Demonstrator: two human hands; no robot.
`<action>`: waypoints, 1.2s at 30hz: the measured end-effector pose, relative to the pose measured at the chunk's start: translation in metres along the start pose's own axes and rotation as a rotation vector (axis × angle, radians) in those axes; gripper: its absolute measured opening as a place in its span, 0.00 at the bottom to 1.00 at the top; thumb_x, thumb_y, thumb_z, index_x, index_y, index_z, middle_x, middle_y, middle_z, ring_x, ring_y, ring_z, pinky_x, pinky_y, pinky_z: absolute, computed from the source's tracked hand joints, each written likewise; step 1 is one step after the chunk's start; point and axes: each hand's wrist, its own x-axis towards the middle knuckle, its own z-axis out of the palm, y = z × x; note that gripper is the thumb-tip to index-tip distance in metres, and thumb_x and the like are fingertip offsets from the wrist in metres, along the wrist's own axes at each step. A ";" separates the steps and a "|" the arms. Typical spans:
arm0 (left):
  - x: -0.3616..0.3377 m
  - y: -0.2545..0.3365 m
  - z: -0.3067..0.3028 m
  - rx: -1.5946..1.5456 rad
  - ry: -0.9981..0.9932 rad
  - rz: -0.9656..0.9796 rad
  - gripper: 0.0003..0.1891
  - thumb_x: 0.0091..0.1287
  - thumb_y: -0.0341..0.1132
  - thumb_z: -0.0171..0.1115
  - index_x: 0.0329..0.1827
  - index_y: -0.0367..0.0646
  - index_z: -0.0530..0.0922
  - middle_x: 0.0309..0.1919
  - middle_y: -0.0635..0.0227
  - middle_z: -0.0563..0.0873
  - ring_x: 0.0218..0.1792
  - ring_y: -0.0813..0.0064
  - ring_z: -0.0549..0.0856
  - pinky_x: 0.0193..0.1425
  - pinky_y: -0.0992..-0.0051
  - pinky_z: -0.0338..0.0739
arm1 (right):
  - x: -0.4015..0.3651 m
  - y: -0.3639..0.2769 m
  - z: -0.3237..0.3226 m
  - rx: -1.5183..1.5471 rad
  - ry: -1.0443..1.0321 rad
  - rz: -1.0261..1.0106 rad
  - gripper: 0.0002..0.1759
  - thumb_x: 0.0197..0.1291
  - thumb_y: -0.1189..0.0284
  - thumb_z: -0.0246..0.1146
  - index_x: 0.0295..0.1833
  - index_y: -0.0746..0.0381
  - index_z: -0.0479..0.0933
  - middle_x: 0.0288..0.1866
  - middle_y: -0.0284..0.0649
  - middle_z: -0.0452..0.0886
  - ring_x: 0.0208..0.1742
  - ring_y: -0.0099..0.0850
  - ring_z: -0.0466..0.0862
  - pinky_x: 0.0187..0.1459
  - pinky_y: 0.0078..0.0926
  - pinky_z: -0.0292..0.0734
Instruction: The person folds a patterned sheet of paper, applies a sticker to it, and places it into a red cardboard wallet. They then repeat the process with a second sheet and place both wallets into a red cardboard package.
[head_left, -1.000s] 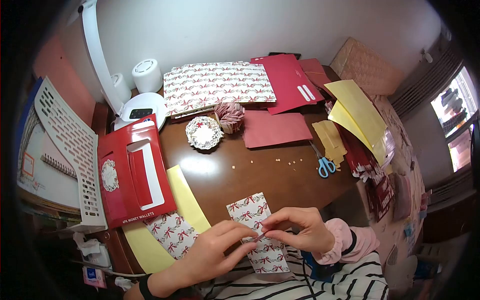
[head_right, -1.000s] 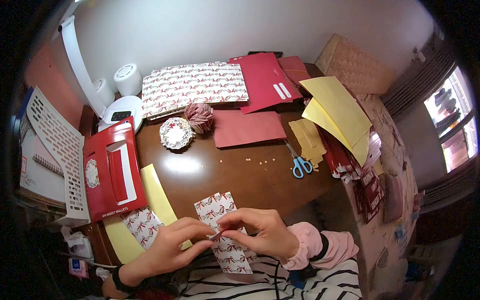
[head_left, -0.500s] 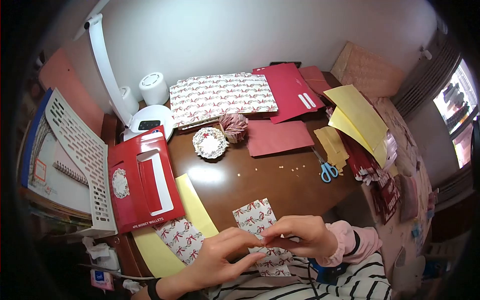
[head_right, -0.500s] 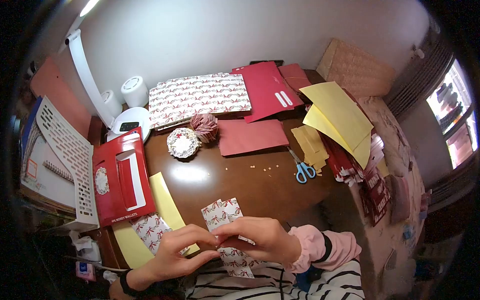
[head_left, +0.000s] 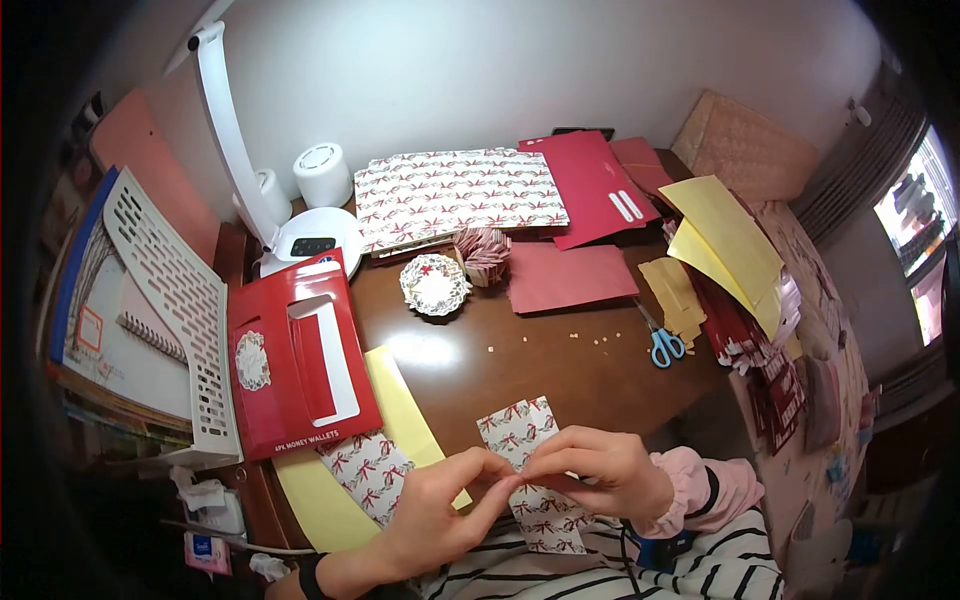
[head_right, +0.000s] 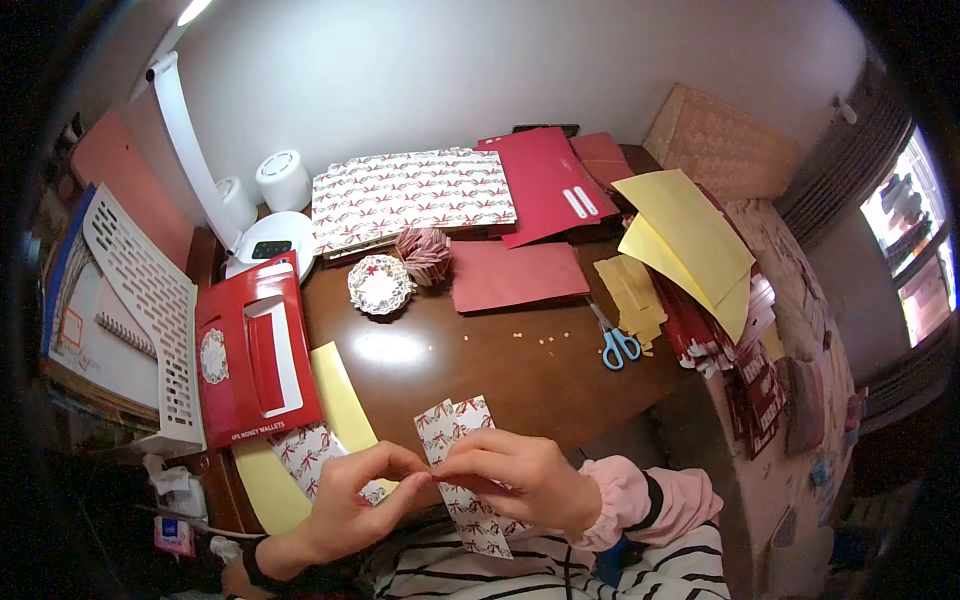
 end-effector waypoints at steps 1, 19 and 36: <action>0.000 -0.001 0.000 -0.001 0.001 0.000 0.07 0.71 0.26 0.67 0.46 0.33 0.79 0.35 0.62 0.90 0.40 0.75 0.92 0.43 0.78 0.86 | -0.001 -0.001 -0.002 -0.065 0.002 -0.027 0.14 0.60 0.78 0.73 0.52 0.64 0.83 0.48 0.42 0.85 0.43 0.38 0.87 0.43 0.29 0.84; 0.005 -0.017 0.007 0.337 -0.036 0.044 0.23 0.68 0.36 0.71 0.59 0.32 0.74 0.54 0.47 0.85 0.58 0.54 0.85 0.60 0.61 0.80 | -0.009 0.017 -0.016 0.010 0.078 0.263 0.15 0.60 0.81 0.71 0.53 0.65 0.86 0.47 0.43 0.89 0.43 0.28 0.91 0.42 0.25 0.87; 0.006 -0.040 0.011 0.606 -0.257 0.078 0.29 0.56 0.41 0.77 0.60 0.41 0.78 0.60 0.58 0.79 0.67 0.56 0.77 0.72 0.57 0.70 | -0.032 0.046 0.000 -0.465 -0.165 -0.192 0.22 0.46 0.78 0.72 0.51 0.63 0.85 0.48 0.40 0.87 0.48 0.37 0.88 0.45 0.30 0.87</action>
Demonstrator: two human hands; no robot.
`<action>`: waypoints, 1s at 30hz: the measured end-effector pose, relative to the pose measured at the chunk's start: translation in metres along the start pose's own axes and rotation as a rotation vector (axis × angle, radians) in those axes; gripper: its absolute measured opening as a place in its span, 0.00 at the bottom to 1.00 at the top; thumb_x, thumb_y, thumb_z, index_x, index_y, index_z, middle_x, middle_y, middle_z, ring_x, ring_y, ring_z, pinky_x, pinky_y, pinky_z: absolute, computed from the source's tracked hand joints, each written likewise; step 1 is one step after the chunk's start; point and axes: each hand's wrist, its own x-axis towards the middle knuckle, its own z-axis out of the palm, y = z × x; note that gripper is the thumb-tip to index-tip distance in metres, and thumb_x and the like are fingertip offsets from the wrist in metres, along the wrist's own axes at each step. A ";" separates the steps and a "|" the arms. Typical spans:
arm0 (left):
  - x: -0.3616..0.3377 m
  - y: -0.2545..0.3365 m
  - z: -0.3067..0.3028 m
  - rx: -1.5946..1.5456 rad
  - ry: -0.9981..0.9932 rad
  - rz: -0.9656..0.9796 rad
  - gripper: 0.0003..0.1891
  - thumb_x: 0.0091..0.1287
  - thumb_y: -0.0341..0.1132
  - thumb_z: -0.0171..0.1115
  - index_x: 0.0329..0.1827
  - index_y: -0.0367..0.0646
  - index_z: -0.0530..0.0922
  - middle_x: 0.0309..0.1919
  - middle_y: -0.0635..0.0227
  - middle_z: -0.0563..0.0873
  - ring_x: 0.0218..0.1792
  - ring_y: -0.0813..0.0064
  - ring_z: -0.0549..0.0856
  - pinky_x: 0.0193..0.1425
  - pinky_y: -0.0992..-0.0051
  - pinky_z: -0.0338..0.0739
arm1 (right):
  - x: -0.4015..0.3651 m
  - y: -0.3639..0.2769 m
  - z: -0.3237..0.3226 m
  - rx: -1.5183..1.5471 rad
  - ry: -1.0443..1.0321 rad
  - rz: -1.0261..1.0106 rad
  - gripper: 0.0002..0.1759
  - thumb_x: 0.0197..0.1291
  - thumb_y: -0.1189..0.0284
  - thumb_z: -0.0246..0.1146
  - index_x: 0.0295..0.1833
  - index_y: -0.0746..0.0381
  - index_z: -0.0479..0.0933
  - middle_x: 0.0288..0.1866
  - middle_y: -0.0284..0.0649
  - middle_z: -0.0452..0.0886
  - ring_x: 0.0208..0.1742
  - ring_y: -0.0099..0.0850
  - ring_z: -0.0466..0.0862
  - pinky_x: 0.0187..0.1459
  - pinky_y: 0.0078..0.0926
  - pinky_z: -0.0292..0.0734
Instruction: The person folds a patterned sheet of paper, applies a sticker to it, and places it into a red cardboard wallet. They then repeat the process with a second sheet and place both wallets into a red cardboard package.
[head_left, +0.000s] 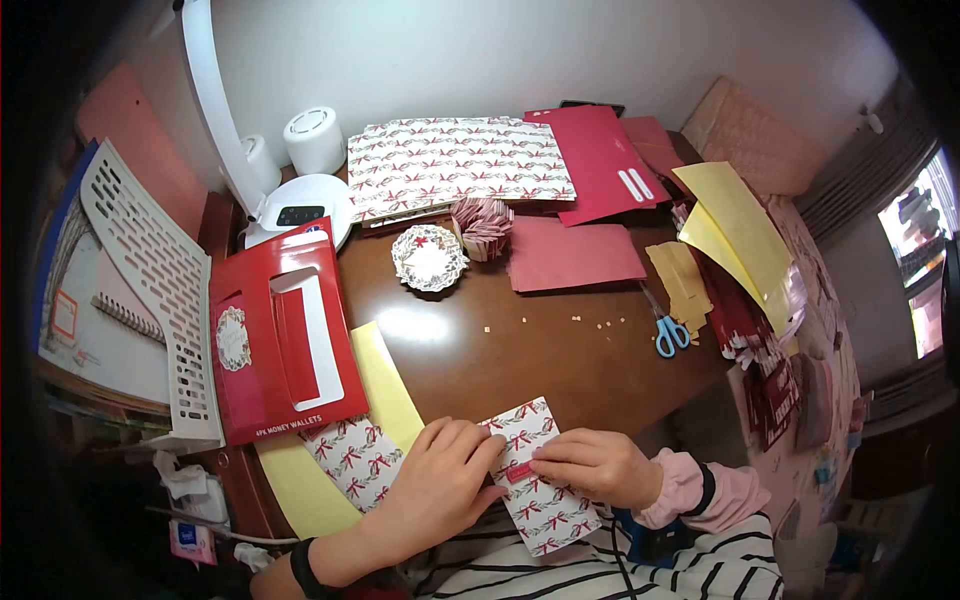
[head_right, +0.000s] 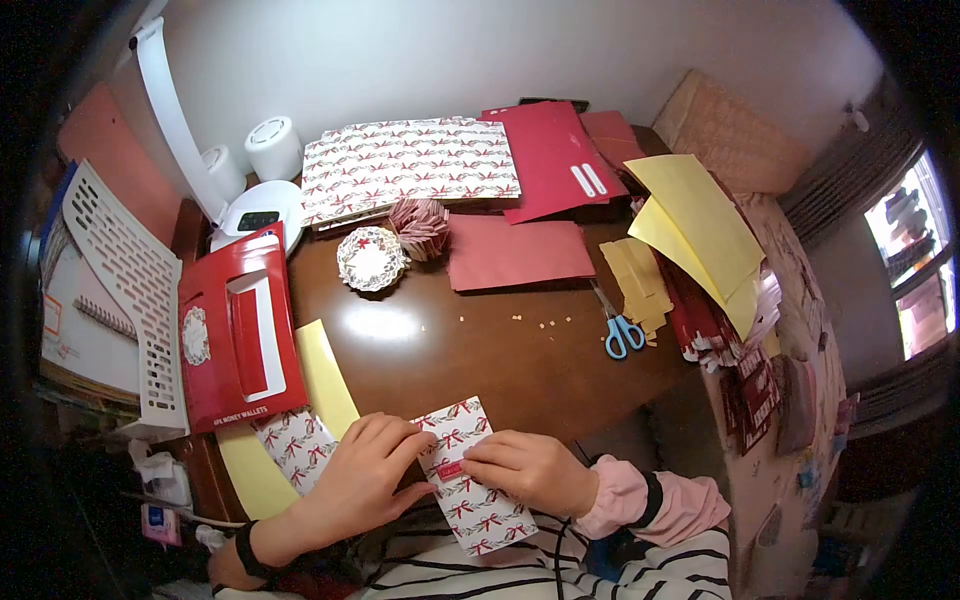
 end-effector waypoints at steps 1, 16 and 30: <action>0.001 -0.002 0.001 -0.004 -0.001 -0.003 0.29 0.56 0.41 0.77 0.60 0.41 0.78 0.60 0.58 0.79 0.67 0.56 0.77 0.72 0.57 0.70 | -0.001 0.000 0.000 0.001 -0.026 -0.016 0.22 0.46 0.78 0.72 0.52 0.63 0.85 0.48 0.40 0.87 0.48 0.36 0.88 0.45 0.30 0.87; 0.006 -0.017 -0.006 -0.326 0.030 -0.027 0.23 0.65 0.27 0.67 0.62 0.37 0.72 0.54 0.52 0.83 0.55 0.52 0.82 0.62 0.58 0.75 | 0.015 0.014 -0.003 0.079 -0.038 0.047 0.17 0.53 0.77 0.68 0.50 0.67 0.84 0.48 0.43 0.85 0.48 0.39 0.86 0.46 0.32 0.85; 0.007 -0.023 -0.006 -0.360 -0.005 -0.031 0.23 0.64 0.24 0.67 0.63 0.37 0.74 0.55 0.54 0.83 0.58 0.52 0.82 0.64 0.59 0.75 | 0.014 0.018 -0.002 0.064 -0.044 0.032 0.18 0.52 0.75 0.67 0.50 0.67 0.83 0.50 0.43 0.85 0.50 0.39 0.87 0.47 0.33 0.84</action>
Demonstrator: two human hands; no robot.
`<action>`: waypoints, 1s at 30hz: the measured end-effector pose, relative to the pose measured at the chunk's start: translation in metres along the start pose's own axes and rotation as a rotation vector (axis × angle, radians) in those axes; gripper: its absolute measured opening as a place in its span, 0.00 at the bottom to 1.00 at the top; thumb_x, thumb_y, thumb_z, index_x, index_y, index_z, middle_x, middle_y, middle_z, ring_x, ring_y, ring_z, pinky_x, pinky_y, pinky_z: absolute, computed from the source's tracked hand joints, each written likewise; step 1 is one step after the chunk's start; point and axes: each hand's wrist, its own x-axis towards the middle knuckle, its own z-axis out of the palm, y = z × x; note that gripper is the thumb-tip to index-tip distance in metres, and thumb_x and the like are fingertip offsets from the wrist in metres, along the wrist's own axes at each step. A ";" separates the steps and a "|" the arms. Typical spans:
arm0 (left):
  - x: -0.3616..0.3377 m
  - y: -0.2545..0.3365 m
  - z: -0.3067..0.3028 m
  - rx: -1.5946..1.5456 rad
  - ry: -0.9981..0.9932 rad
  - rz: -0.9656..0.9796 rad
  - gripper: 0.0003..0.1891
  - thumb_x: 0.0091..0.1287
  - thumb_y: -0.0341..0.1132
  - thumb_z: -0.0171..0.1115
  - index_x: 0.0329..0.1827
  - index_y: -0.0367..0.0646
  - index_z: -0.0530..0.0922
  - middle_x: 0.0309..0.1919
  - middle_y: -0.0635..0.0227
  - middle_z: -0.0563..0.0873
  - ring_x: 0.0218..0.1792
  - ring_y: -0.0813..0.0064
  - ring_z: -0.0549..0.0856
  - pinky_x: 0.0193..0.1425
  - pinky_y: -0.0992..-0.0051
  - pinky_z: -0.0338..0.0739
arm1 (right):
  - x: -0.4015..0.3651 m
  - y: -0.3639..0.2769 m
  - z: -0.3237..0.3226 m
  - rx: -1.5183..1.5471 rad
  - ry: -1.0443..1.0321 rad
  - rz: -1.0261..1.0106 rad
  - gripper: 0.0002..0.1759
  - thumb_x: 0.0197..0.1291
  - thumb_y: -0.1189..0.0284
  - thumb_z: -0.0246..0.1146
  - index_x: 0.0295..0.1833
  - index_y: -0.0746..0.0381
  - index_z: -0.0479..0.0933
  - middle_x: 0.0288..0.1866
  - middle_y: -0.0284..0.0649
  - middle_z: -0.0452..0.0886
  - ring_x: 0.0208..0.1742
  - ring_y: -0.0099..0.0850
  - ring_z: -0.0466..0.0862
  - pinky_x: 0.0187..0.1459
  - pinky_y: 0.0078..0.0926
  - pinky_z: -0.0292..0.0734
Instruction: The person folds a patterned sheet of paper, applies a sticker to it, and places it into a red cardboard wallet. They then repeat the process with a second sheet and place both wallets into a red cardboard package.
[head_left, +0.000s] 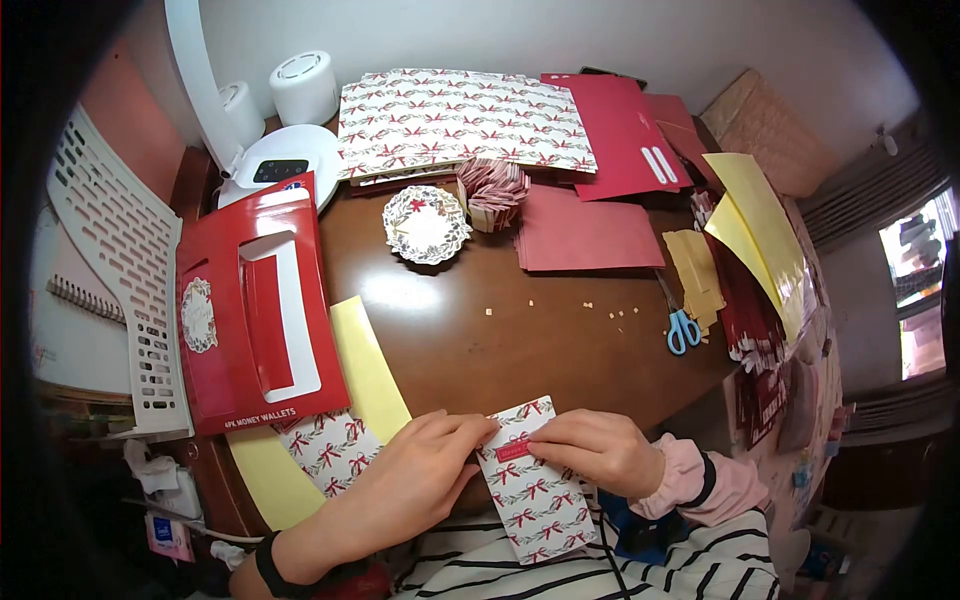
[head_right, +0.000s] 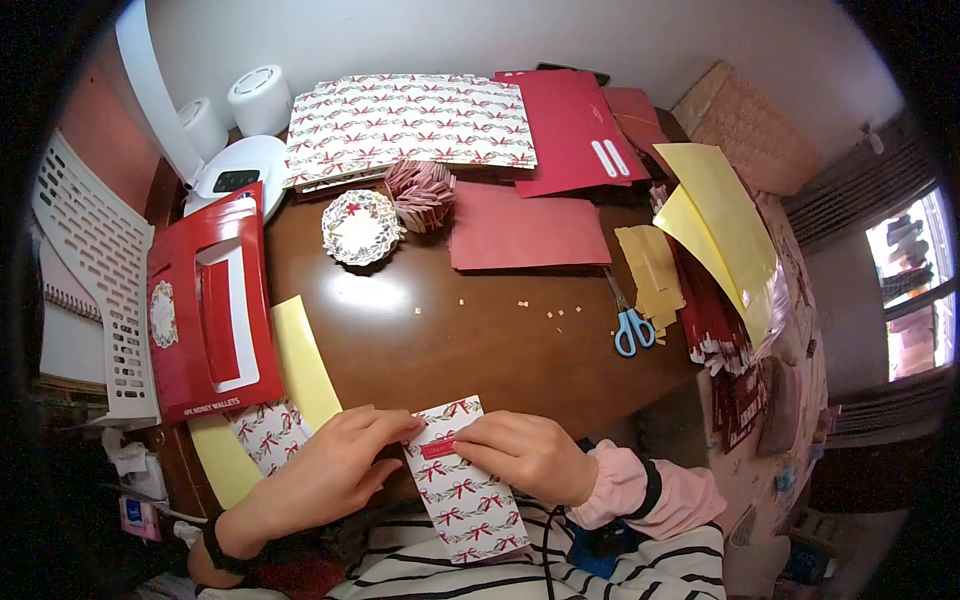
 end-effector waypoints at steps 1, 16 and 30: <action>0.000 0.000 0.000 0.007 0.012 0.015 0.23 0.64 0.24 0.66 0.64 0.37 0.74 0.55 0.54 0.83 0.58 0.52 0.81 0.64 0.58 0.75 | 0.000 0.000 0.000 0.002 -0.001 0.001 0.18 0.52 0.75 0.67 0.50 0.67 0.83 0.50 0.43 0.85 0.50 0.39 0.87 0.47 0.33 0.84; -0.001 0.005 -0.003 0.074 -0.015 0.018 0.20 0.67 0.22 0.59 0.63 0.34 0.73 0.57 0.52 0.83 0.61 0.55 0.82 0.73 0.54 0.70 | 0.001 -0.001 0.000 -0.064 0.022 -0.015 0.16 0.49 0.77 0.70 0.47 0.68 0.85 0.47 0.44 0.87 0.48 0.40 0.89 0.45 0.32 0.87; -0.002 0.005 0.000 0.109 -0.016 0.025 0.22 0.65 0.21 0.58 0.64 0.34 0.73 0.58 0.53 0.83 0.61 0.57 0.82 0.73 0.55 0.70 | -0.002 0.000 0.002 -0.095 -0.002 -0.045 0.18 0.53 0.75 0.67 0.50 0.69 0.83 0.51 0.43 0.85 0.51 0.38 0.87 0.46 0.30 0.85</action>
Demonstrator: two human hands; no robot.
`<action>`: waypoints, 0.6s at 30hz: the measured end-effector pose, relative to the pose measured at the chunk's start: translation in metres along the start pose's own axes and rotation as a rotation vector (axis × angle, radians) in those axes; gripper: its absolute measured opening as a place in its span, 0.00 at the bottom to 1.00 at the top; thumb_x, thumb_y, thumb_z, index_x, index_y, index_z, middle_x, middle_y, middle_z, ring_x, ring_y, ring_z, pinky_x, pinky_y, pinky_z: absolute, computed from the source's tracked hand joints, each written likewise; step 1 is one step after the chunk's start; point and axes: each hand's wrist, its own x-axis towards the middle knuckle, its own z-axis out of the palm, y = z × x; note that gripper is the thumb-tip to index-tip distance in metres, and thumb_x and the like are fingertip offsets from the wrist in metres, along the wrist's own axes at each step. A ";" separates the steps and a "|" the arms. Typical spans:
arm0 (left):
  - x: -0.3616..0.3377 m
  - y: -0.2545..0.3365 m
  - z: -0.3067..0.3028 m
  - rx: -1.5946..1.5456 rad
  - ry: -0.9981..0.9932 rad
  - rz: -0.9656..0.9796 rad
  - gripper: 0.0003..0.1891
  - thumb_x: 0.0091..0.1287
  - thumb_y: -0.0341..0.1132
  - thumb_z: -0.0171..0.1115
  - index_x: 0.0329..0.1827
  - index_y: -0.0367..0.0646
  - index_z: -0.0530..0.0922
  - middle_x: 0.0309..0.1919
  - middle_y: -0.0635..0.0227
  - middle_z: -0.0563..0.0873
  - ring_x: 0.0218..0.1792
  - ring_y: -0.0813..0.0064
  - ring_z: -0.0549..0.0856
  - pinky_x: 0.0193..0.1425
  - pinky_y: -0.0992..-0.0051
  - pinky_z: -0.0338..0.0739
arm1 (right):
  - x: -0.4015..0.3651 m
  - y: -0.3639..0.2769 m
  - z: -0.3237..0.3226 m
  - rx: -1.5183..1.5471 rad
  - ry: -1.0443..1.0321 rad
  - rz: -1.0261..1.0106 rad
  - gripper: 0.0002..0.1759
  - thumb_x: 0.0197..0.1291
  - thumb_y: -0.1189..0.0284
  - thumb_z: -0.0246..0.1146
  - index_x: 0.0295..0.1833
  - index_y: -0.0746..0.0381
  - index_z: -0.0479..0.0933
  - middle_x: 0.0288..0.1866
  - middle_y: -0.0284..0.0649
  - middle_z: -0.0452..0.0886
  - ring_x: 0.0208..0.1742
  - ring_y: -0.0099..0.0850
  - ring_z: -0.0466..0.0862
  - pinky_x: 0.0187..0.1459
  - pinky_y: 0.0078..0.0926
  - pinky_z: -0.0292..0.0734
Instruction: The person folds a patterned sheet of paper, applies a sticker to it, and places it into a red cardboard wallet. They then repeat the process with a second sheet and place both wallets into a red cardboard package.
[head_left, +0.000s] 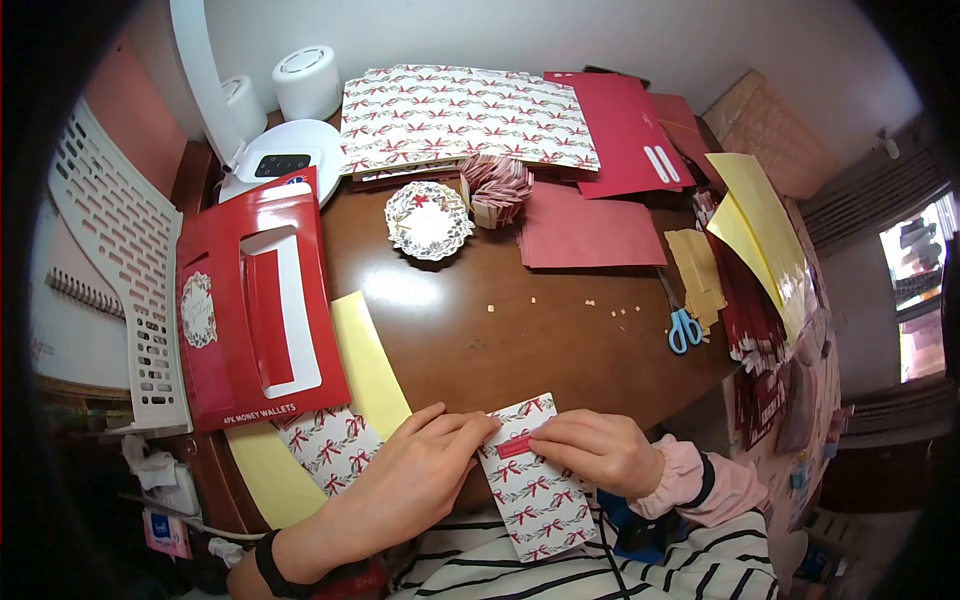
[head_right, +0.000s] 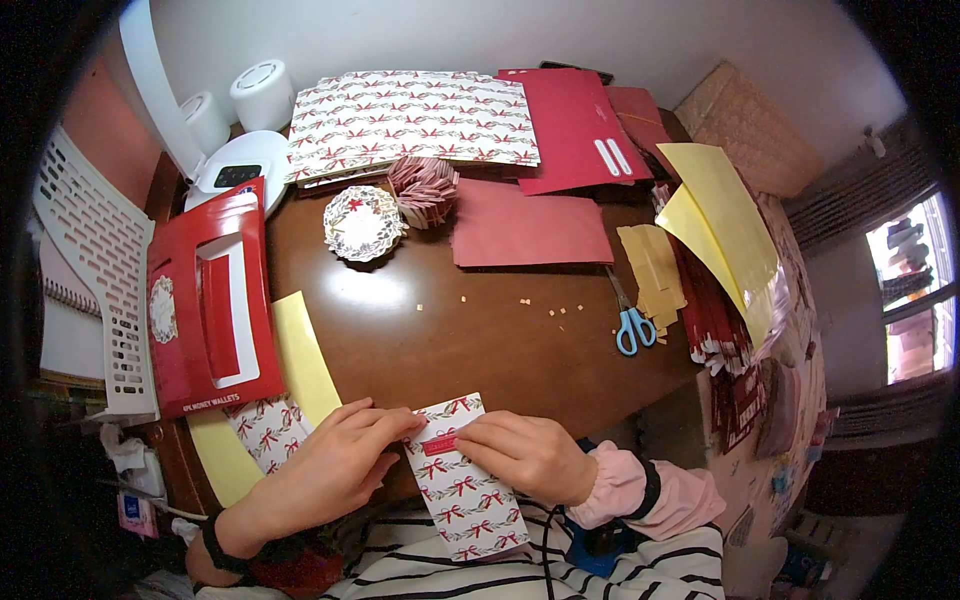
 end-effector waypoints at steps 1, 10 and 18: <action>0.000 0.000 0.000 0.005 0.002 0.000 0.22 0.65 0.20 0.58 0.64 0.34 0.73 0.58 0.53 0.83 0.61 0.57 0.81 0.73 0.55 0.69 | 0.000 0.000 0.000 0.000 0.000 0.001 0.18 0.53 0.75 0.67 0.50 0.69 0.83 0.51 0.43 0.85 0.51 0.38 0.87 0.46 0.30 0.85; 0.000 0.000 0.000 0.030 -0.003 0.005 0.23 0.64 0.19 0.58 0.64 0.34 0.73 0.59 0.54 0.83 0.62 0.58 0.81 0.74 0.55 0.69 | 0.002 -0.004 0.001 -0.044 -0.005 0.001 0.18 0.53 0.75 0.67 0.50 0.68 0.83 0.51 0.42 0.85 0.52 0.37 0.86 0.46 0.29 0.84; -0.002 0.000 0.001 0.051 -0.003 -0.001 0.25 0.63 0.21 0.62 0.65 0.36 0.73 0.58 0.55 0.83 0.62 0.59 0.81 0.75 0.54 0.68 | 0.002 -0.010 0.003 -0.082 0.001 0.022 0.18 0.52 0.74 0.67 0.49 0.69 0.83 0.50 0.43 0.85 0.52 0.37 0.86 0.47 0.30 0.85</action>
